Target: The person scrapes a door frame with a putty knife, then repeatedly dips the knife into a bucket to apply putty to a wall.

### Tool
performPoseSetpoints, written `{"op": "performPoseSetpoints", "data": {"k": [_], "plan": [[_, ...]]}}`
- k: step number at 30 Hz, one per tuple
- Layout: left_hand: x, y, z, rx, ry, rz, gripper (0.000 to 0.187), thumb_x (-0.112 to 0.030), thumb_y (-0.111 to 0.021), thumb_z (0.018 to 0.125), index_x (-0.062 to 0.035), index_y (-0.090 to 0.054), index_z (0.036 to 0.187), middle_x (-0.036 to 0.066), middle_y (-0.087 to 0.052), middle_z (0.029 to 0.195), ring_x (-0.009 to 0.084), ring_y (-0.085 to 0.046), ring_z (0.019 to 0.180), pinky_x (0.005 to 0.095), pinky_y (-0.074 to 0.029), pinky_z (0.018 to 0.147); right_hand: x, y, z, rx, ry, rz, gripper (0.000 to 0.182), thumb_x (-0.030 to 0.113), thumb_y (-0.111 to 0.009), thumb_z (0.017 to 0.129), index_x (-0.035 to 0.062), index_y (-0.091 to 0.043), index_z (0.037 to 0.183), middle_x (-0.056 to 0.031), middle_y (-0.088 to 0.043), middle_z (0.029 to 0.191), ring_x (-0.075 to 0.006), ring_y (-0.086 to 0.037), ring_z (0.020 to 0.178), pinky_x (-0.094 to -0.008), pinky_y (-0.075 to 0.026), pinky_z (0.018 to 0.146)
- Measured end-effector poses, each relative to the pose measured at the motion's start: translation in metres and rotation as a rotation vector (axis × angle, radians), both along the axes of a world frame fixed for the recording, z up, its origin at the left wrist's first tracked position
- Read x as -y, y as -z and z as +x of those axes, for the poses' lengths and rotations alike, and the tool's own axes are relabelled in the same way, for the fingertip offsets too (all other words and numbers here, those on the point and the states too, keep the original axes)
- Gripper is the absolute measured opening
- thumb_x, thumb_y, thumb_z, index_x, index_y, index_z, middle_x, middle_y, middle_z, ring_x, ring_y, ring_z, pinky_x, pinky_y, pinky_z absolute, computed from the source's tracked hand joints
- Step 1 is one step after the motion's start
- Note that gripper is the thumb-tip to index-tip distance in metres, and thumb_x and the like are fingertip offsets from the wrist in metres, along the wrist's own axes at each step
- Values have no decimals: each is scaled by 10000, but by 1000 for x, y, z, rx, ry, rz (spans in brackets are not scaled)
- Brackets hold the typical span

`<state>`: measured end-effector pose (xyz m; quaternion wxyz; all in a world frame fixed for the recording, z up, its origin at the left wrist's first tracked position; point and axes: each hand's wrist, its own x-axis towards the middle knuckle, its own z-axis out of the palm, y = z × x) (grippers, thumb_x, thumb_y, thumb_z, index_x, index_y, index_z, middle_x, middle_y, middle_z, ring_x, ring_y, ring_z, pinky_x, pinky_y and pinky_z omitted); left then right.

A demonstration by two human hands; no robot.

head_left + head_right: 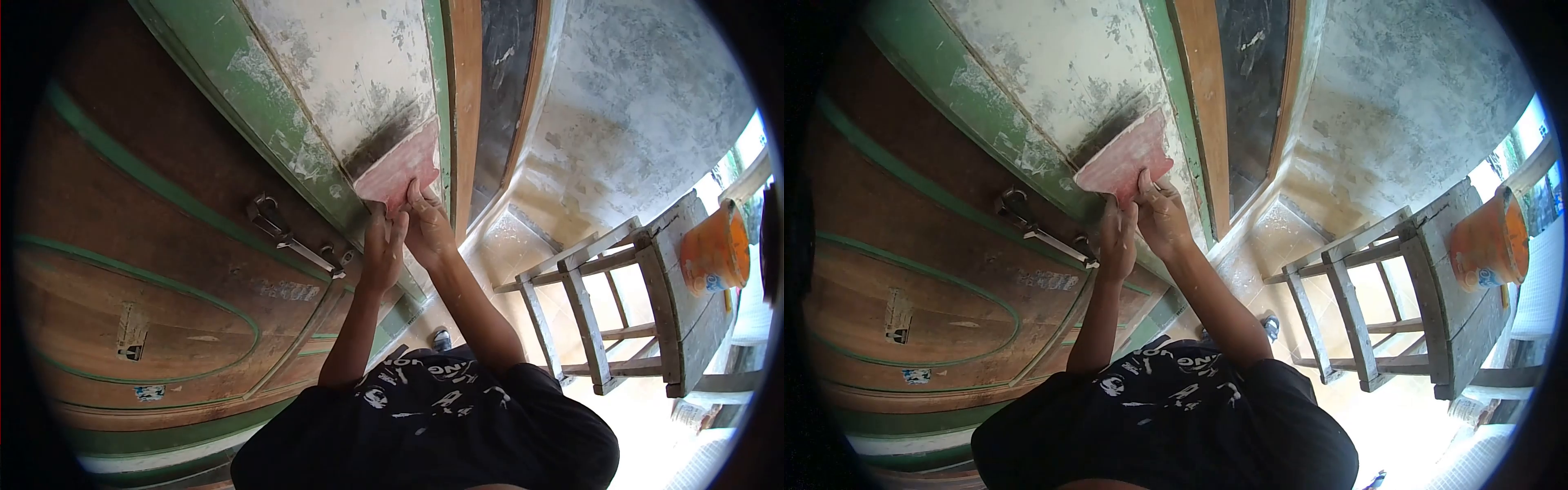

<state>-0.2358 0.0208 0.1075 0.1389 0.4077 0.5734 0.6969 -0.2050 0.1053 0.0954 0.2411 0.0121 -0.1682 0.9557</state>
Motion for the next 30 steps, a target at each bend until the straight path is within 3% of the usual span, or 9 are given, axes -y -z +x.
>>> {"op": "performPoseSetpoints", "data": {"k": [5,9,11,14,17,26,30], "plan": [[-3,-3,-9,44,-139,-77,374,-240,-403,987,78,-470,1173,165,-541,1132,158,-495,1012,310,-398,892,-3,-7,-11,-18,47,20,208,206,-558,929,34,-611,1034,-67,-652,916,-144,-612,756,-301,-504,699],[-4,4,-15,111,-144,-51,386,-253,-414,989,77,-510,1164,116,-585,1077,132,-541,977,272,-442,846,1,-19,-7,67,117,57,210,194,-572,922,18,-618,1027,-76,-656,899,-141,-615,724,-277,-501,643],[-4,5,-15,109,-184,-92,351,-248,-423,987,66,-564,1051,92,-613,958,104,-567,861,246,-470,753,2,-22,-5,128,124,108,146,185,-585,915,50,-636,933,-29,-648,819,-99,-601,707,-243,-480,624],[-7,-13,-2,93,-262,-87,354,-253,-419,988,53,-593,962,79,-627,860,108,-580,776,250,-486,689,2,-20,-7,251,159,123,146,179,-586,914,41,-636,910,-46,-649,787,-123,-605,637,-261,-479,551],[-5,-14,-3,143,-205,-164,358,-210,-379,1000,98,-553,1057,137,-635,945,155,-619,854,306,-503,798,-1,-24,-6,308,161,155,162,178,-598,905,21,-630,880,-76,-647,767,-148,-604,582,-274,-471,495],[-11,8,-3,289,-157,-97,366,-243,-400,995,76,-580,1001,118,-643,920,134,-619,823,288,-515,753,-11,-4,-4,372,155,197,186,182,-623,887,-2,-616,867,-100,-642,772,-153,-601,576,-267,-463,481],[-15,58,-12,271,-66,-177,356,-236,-433,984,80,-584,1049,135,-653,960,159,-633,878,289,-508,778,-29,31,5,443,226,304,175,163,-625,885,-9,-623,917,-94,-652,832,-141,-605,633,-260,-477,528]]}}
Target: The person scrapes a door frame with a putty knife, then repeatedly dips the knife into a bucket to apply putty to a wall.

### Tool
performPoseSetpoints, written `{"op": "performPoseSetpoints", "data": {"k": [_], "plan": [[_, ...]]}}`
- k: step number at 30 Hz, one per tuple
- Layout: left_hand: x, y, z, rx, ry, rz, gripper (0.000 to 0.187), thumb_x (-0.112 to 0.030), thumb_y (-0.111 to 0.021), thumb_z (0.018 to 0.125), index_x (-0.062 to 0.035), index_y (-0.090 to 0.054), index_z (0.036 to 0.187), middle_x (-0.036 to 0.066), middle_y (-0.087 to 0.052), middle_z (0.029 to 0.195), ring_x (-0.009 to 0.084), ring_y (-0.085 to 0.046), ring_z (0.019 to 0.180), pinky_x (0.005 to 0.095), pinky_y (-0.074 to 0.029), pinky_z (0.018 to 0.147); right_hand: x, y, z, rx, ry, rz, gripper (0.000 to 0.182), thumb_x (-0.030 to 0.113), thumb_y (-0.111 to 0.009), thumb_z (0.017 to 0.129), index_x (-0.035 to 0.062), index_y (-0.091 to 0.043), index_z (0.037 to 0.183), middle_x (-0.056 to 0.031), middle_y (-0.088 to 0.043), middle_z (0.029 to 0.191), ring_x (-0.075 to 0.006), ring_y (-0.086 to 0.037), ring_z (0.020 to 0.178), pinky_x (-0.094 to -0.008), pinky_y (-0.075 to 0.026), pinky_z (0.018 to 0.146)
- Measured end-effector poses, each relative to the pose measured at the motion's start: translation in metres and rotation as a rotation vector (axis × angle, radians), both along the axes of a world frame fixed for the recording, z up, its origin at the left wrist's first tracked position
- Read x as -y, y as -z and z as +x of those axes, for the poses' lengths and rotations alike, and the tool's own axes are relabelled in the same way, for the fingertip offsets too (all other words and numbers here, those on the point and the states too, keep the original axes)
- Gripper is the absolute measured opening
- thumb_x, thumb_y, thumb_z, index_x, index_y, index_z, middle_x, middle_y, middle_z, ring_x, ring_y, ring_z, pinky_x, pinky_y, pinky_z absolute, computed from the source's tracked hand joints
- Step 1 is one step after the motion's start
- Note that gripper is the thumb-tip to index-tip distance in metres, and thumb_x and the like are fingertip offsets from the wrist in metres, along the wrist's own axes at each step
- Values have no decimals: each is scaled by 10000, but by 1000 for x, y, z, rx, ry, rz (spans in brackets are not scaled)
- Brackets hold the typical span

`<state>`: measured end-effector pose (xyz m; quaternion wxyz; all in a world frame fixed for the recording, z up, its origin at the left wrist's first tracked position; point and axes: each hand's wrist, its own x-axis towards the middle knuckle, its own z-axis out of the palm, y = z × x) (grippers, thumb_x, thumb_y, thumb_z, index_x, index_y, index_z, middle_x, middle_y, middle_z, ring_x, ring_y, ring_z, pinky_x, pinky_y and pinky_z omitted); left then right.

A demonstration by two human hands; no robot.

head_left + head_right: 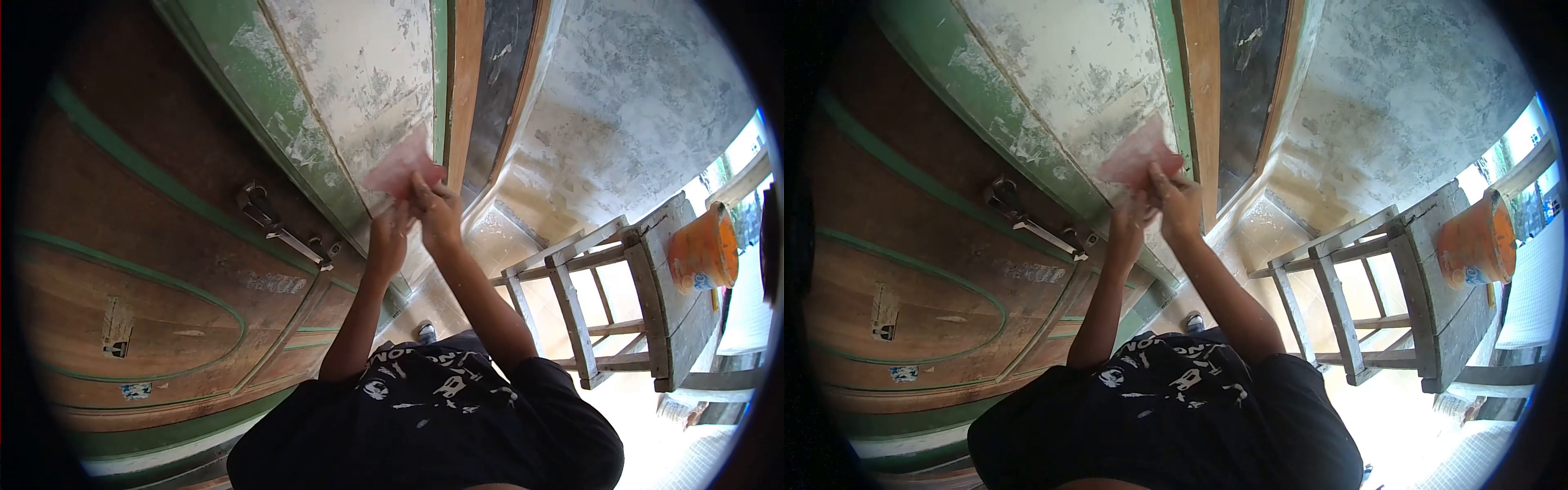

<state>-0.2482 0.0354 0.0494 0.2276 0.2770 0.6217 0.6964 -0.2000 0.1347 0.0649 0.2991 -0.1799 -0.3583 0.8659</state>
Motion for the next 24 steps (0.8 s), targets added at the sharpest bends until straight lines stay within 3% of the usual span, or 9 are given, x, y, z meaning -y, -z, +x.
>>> {"op": "performPoseSetpoints", "data": {"k": [4,6,7,8,10,11,13,17,24], "plan": [[17,1,8,-208,144,-111,366,-167,-505,949,90,-516,1209,201,-613,1140,222,-599,1068,299,-470,895,-23,-22,36,-101,356,301,150,84,-609,886,20,-648,1016,-61,-663,948,-145,-618,816,-277,-509,735],[28,-10,14,-177,211,-139,390,-165,-500,954,94,-479,1244,209,-571,1207,223,-556,1136,310,-431,966,-44,-38,46,-33,519,826,130,0,-574,877,-26,-653,978,-77,-658,911,-163,-620,817,-285,-512,675],[31,-14,15,-160,207,-138,389,-142,-517,941,90,-477,1250,195,-575,1210,223,-546,1151,309,-422,975,-48,-62,55,15,637,1246,245,-48,-594,811,5,-645,1045,-95,-659,955,-205,-621,895,-295,-506,759],[33,-18,14,-160,207,-137,389,-142,-517,941,90,-477,1250,195,-575,1210,223,-546,1151,309,-422,975,-49,-82,56,14,637,1247,245,-48,-594,811,5,-645,1045,-95,-659,955,-205,-621,895,-295,-506,759],[37,-25,13,-275,222,-115,371,-105,-519,926,87,-487,1242,183,-578,1212,225,-536,1162,319,-414,988,-52,-115,50,-169,755,1693,413,-72,-610,724,56,-634,1116,-115,-630,1067,-264,-604,986,-335,-488,846],[39,-28,11,-276,222,-116,371,-105,-519,926,87,-487,1242,183,-578,1212,225,-536,1162,319,-414,988,-53,-126,46,-170,757,1692,413,-72,-610,724,56,-634,1116,-115,-630,1067,-264,-604,986,-335,-488,846],[41,-33,7,-520,200,-117,352,-79,-511,916,73,-504,1234,173,-579,1216,224,-529,1170,332,-410,995,-52,-140,41,-116,735,2094,503,-65,-622,669,71,-618,1154,-110,-588,1181,-292,-559,1103,-392,-441,964],[47,-44,5,-561,103,-47,318,-97,-558,879,-8,-583,1183,147,-614,1173,243,-570,1130,332,-417,967,-57,-108,31,-141,563,2079,487,17,-612,686,54,-593,1171,-116,-563,1226,-308,-497,1200,-462,-382,1050],[57,-58,-2,-647,109,-98,324,-110,-554,884,-6,-575,1191,145,-605,1191,240,-567,1131,340,-423,962,-65,-66,56,-30,348,2188,389,104,-592,745,44,-599,1130,-110,-609,1133,-273,-579,1090,-417,-458,977]]}}
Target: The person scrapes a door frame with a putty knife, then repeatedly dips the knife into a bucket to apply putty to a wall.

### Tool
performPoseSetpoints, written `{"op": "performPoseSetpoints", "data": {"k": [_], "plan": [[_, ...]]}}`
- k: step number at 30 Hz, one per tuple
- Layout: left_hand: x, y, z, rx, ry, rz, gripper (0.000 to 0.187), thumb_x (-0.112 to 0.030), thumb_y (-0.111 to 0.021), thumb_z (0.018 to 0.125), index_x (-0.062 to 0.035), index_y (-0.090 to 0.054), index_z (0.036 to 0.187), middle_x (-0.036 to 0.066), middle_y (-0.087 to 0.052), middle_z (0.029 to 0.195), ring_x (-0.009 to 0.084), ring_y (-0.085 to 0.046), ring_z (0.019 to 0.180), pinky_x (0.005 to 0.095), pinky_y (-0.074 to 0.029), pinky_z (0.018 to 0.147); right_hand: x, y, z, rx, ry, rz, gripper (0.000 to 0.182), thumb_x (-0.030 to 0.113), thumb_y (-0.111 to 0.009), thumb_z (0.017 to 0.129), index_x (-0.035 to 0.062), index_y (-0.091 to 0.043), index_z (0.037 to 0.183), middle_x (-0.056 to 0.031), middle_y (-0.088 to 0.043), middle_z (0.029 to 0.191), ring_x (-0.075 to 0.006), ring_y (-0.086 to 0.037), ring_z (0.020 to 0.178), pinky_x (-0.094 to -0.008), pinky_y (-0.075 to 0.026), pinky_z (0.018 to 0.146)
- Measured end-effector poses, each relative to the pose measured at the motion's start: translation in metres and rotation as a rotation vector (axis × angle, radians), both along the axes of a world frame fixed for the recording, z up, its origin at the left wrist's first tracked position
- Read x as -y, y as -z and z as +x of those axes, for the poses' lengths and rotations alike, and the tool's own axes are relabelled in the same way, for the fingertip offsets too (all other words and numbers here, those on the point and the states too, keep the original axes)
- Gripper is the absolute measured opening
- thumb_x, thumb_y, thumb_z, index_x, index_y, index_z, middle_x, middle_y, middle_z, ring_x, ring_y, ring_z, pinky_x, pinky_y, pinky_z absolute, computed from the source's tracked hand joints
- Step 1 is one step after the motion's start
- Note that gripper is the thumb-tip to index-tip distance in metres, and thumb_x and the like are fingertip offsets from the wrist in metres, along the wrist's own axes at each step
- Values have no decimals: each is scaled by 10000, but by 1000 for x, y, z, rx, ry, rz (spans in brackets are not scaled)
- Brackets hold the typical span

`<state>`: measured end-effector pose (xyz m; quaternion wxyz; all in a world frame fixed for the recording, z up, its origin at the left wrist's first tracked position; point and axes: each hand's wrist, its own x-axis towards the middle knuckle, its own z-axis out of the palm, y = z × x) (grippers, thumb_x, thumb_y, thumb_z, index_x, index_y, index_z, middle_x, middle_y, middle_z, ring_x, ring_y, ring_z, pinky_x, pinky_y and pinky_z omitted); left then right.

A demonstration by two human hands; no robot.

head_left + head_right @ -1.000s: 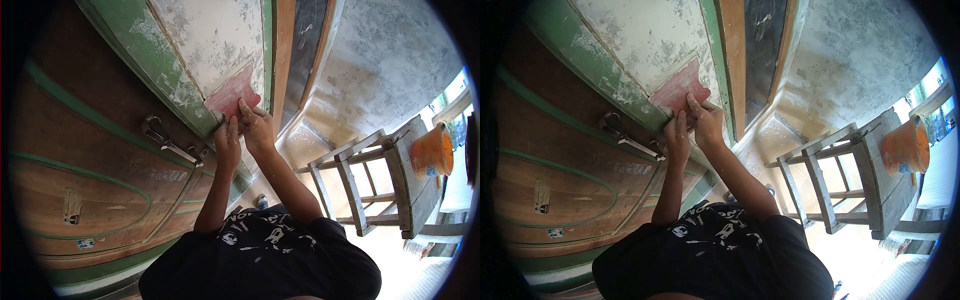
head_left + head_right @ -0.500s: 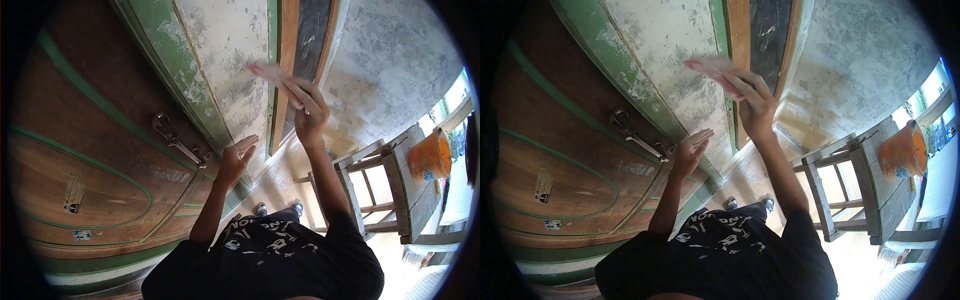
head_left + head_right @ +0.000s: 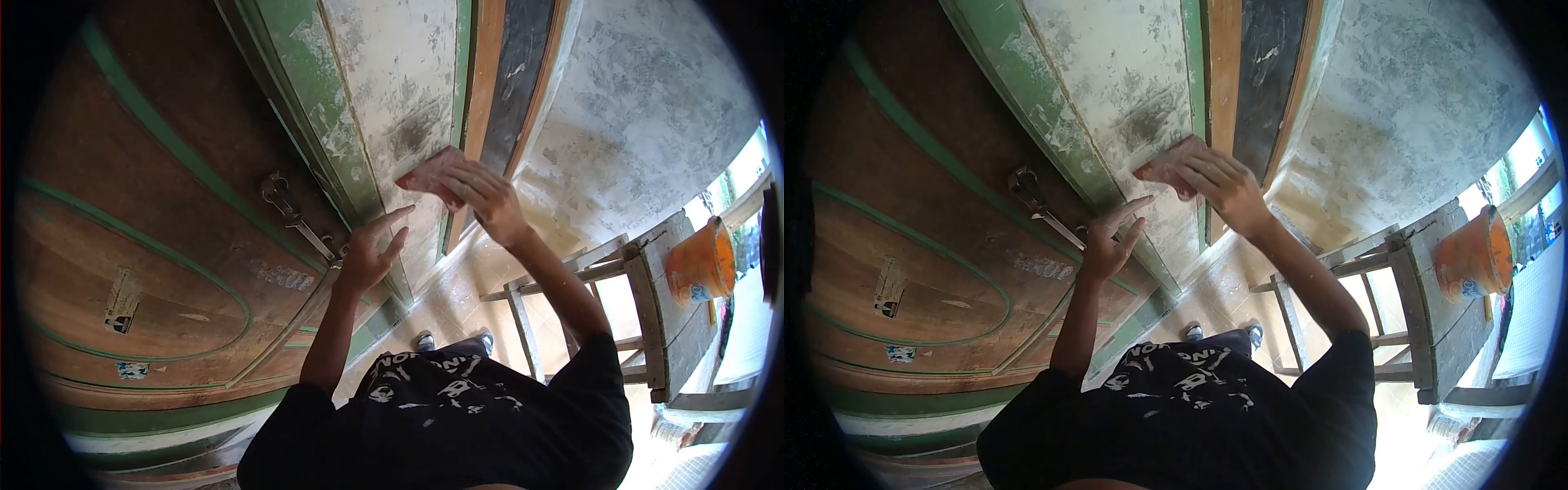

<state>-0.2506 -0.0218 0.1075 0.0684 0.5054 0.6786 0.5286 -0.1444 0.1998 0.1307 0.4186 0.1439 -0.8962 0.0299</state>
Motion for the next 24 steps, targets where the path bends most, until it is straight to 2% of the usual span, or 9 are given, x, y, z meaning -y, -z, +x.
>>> {"op": "performPoseSetpoints", "data": {"k": [1,4,6,9,11,14,16,19,24], "plan": [[0,-1,0,-26,20,-4,329,-117,-552,888,0,-575,1194,142,-602,1199,234,-569,1127,346,-428,958,0,-15,-3,-61,8,53,341,104,-611,747,52,-610,1084,-86,-638,1071,-251,-619,1006,-391,-504,903],[-1,-8,1,-85,-2,-40,325,-126,-563,879,-12,-587,1183,144,-608,1189,242,-573,1126,333,-426,960,-2,-60,-20,-139,-23,112,300,91,-626,753,67,-619,1052,-68,-657,1033,-233,-639,955,-364,-534,830],[-3,-9,4,-86,-7,-59,328,-130,-567,876,-15,-587,1183,144,-605,1191,243,-570,1130,334,-424,963,-2,-97,-20,-199,-10,117,290,87,-631,758,74,-621,1047,-64,-661,1027,-228,-643,945,-350,-542,816],[-3,-9,5,-87,-7,-89,338,-129,-570,875,-20,-574,1195,152,-594,1203,255,-551,1152,342,-409,982,-2,-106,-20,-299,-17,120,287,85,-637,764,81,-623,1051,-60,-664,1034,-221,-644,958,-337,-547,818],[-4,-8,5,-88,0,-98,346,-125,-567,875,-21,-562,1205,160,-584,1212,266,-535,1170,349,-396,998,-2,-94,-23,-339,-34,121,295,88,-638,764,81,-622,1059,-62,-662,1047,-220,-639,980,-338,-545,833],[-6,-5,3,-99,11,-77,344,-123,-569,874,-16,-561,1200,162,-585,1208,270,-541,1161,350,-403,992,1,-42,-28,-317,-78,83,351,80,-604,771,77,-609,1122,-90,-634,1130,-245,-603,1068,-373,-507,920],[-6,-2,3,-114,29,-97,343,-115,-567,870,-9,-559,1196,166,-586,1205,274,-545,1155,352,-411,982,8,-21,-21,-158,-7,51,420,81,-570,769,74,-586,1188,-108,-591,1212,-266,-558,1139,-413,-447,996],[-13,5,6,-82,75,-121,333,-151,-594,867,-5,-583,1165,158,-607,1173,275,-558,1135,356,-413,974,17,5,-12,-13,-42,-71,418,27,-582,783,51,-584,1201,-122,-575,1239,-308,-515,1192,-460,-401,1036],[-21,23,5,-84,123,-172,396,-145,-601,857,12,-529,1213,191,-571,1209,302,-522,1170,376,-388,998,8,2,-9,-77,-58,-71,461,5,-609,717,68,-606,1174,-101,-614,1177,-300,-549,1152,-440,-444,999]]}}
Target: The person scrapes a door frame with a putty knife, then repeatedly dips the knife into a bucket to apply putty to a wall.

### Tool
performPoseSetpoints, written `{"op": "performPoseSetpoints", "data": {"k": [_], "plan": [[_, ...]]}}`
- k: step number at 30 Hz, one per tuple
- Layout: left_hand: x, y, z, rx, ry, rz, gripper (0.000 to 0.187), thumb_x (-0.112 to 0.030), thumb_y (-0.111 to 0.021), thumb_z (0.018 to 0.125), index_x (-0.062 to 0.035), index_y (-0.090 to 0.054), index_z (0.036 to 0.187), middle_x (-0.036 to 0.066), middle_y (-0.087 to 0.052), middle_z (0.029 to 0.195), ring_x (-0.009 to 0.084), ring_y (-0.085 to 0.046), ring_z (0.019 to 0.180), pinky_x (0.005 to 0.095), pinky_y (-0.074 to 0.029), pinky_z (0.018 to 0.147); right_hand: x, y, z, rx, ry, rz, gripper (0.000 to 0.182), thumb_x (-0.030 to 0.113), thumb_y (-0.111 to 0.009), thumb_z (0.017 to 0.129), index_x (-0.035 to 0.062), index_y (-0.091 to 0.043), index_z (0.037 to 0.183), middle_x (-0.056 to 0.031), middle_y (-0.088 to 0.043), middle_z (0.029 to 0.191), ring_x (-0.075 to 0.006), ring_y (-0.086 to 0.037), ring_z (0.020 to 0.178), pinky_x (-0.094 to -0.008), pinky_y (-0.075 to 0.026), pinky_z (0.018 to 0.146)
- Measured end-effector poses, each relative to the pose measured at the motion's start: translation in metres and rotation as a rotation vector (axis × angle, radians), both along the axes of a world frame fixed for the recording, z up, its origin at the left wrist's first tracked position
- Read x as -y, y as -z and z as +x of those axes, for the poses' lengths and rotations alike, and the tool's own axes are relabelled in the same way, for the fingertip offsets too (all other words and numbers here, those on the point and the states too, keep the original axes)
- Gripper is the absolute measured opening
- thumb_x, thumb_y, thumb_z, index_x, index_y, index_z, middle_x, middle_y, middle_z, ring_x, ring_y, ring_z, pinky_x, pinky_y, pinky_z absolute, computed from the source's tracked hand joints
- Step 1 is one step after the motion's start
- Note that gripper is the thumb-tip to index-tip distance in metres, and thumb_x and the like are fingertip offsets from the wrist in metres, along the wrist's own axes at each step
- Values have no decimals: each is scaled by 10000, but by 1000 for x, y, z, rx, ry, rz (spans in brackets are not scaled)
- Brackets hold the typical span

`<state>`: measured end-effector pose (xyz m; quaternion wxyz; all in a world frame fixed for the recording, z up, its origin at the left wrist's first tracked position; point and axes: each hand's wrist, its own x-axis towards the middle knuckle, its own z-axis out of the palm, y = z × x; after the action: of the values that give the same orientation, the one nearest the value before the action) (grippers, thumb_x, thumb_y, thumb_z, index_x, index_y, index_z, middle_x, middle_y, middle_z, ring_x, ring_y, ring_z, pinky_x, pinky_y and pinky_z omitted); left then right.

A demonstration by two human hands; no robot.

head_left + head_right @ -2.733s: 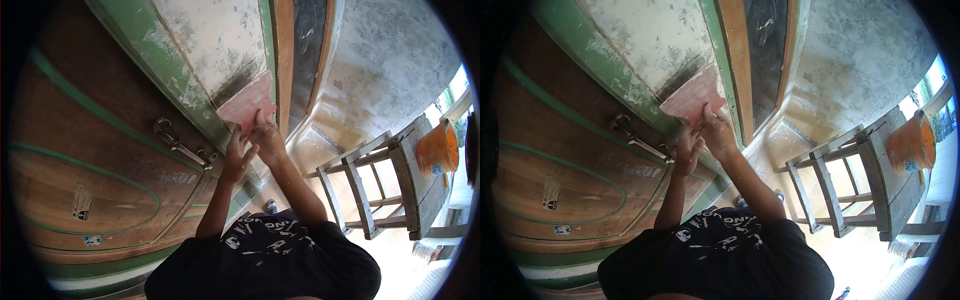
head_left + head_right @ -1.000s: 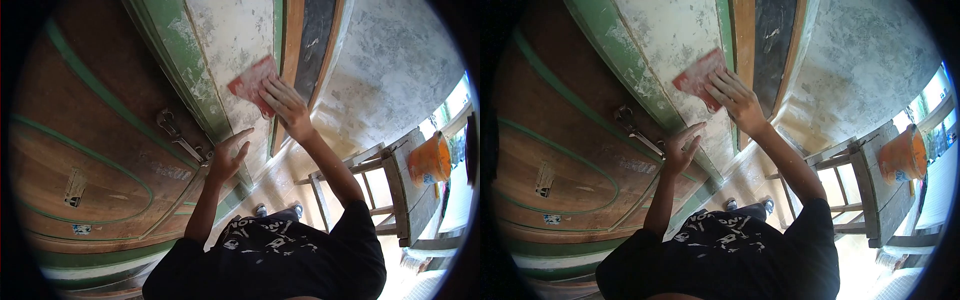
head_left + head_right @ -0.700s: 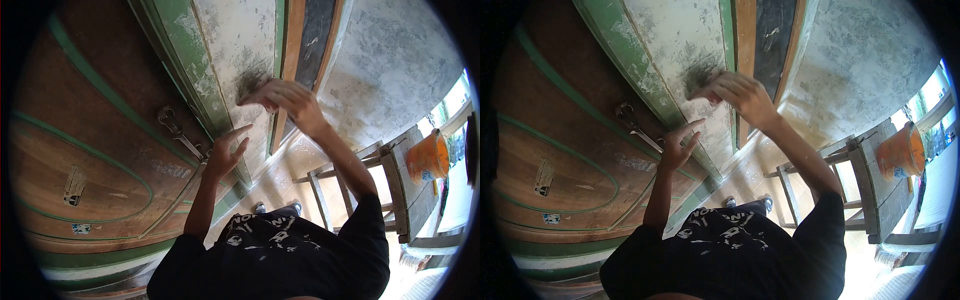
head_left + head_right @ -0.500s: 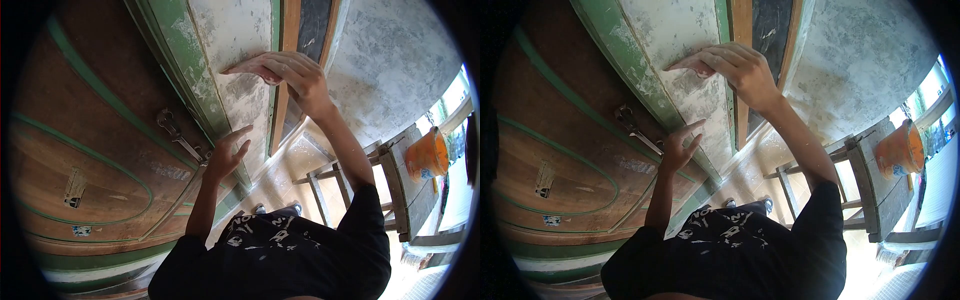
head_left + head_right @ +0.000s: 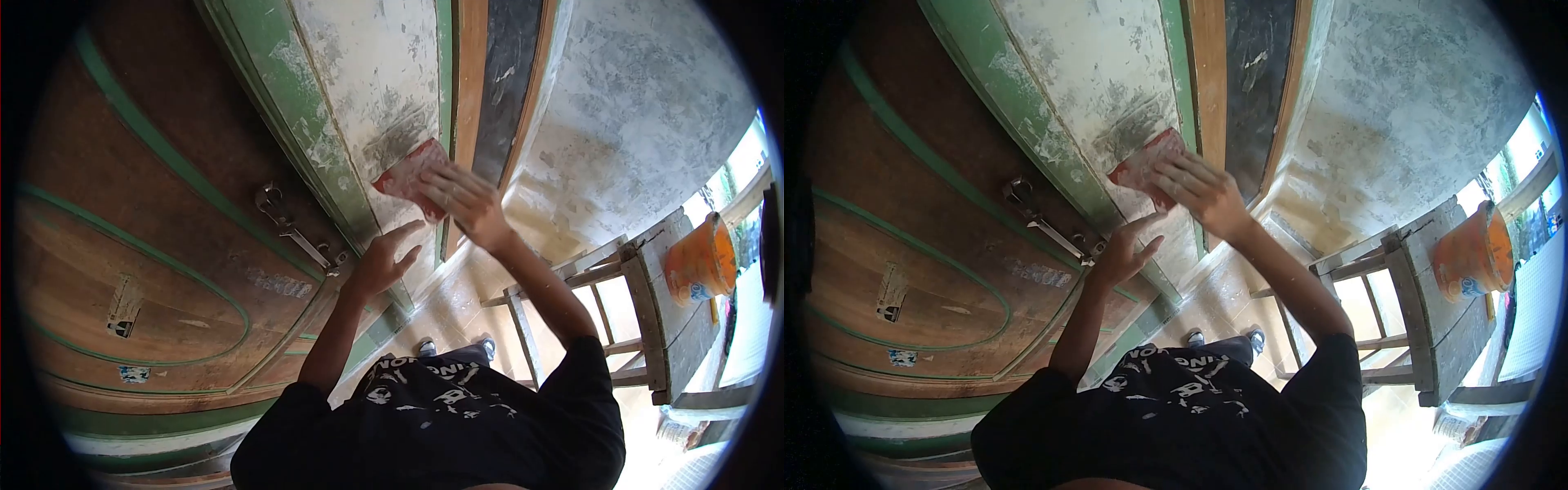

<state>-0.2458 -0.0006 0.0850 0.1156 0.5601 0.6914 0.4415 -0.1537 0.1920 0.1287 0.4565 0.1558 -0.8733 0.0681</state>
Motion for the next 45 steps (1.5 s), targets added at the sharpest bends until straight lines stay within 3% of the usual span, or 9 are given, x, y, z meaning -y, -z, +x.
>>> {"op": "performPoseSetpoints", "data": {"k": [2,4,7,14,16,18,24,36,45], "plan": [[-3,5,-2,-13,2,-18,444,-139,-605,851,19,-491,1250,206,-543,1243,311,-497,1199,381,-373,1013,-6,-16,-6,-50,-3,17,476,-6,-616,691,75,-615,1160,-91,-630,1148,-298,-561,1137,-428,-465,980],[-5,13,-3,-107,-50,-9,542,-129,-616,841,31,-403,1313,236,-473,1309,333,-448,1242,387,-343,1039,-6,-50,-3,-160,99,35,413,91,-594,724,117,-625,1135,-45,-645,1102,-240,-602,1063,-387,-522,877],[-3,17,-5,-89,-55,-57,592,-138,-627,840,39,-357,1336,250,-432,1339,347,-402,1275,391,-312,1061,5,-92,5,-262,122,74,406,104,-599,716,144,-633,1119,-44,-632,1104,-234,-595,1054,-386,-519,869],[8,9,-4,-51,-45,-28,607,-162,-628,845,27,-344,1347,232,-418,1355,336,-386,1285,397,-294,1071,30,-71,12,-149,159,181,421,158,-604,702,168,-645,1121,-39,-566,1095,-223,-540,1026,-389,-444,880],[10,6,-4,-39,-49,-37,610,-163,-629,844,24,-342,1349,228,-416,1358,334,-385,1286,396,-293,1071,34,-67,14,-139,151,138,502,119,-667,644,203,-653,1139,-36,-573,1123,-242,-532,1008,-395,-430,834],[11,4,-4,-29,-48,-46,613,-163,-629,843,22,-339,1351,224,-414,1360,332,-383,1287,395,-292,1072,37,-67,17,-139,219,197,434,184,-598,706,208,-645,1137,-34,-541,1126,-209,-506,1030,-389,-407,880],[10,4,-1,-47,-40,-44,615,-168,-629,844,17,-339,1354,220,-418,1358,324,-385,1288,392,-294,1071,44,-67,21,-122,266,302,434,195,-569,756,214,-613,1187,-29,-518,1168,-209,-475,1052,-405,-374,904],[14,4,-1,-33,-51,-34,584,-180,-631,848,20,-374,1333,229,-468,1304,330,-431,1246,390,-326,1046,50,-75,29,-61,336,400,445,186,-599,740,165,-599,1185,-23,-481,1189,-196,-435,1073,-406,-369,911],[11,3,0,-50,-59,-46,579,-200,-633,848,32,-387,1318,240,-488,1275,338,-461,1214,395,-347,1026,54,-76,30,-17,348,440,470,212,-622,730,180,-605,1198,-7,-511,1196,-211,-472,1016,-413,-369,886]]}}
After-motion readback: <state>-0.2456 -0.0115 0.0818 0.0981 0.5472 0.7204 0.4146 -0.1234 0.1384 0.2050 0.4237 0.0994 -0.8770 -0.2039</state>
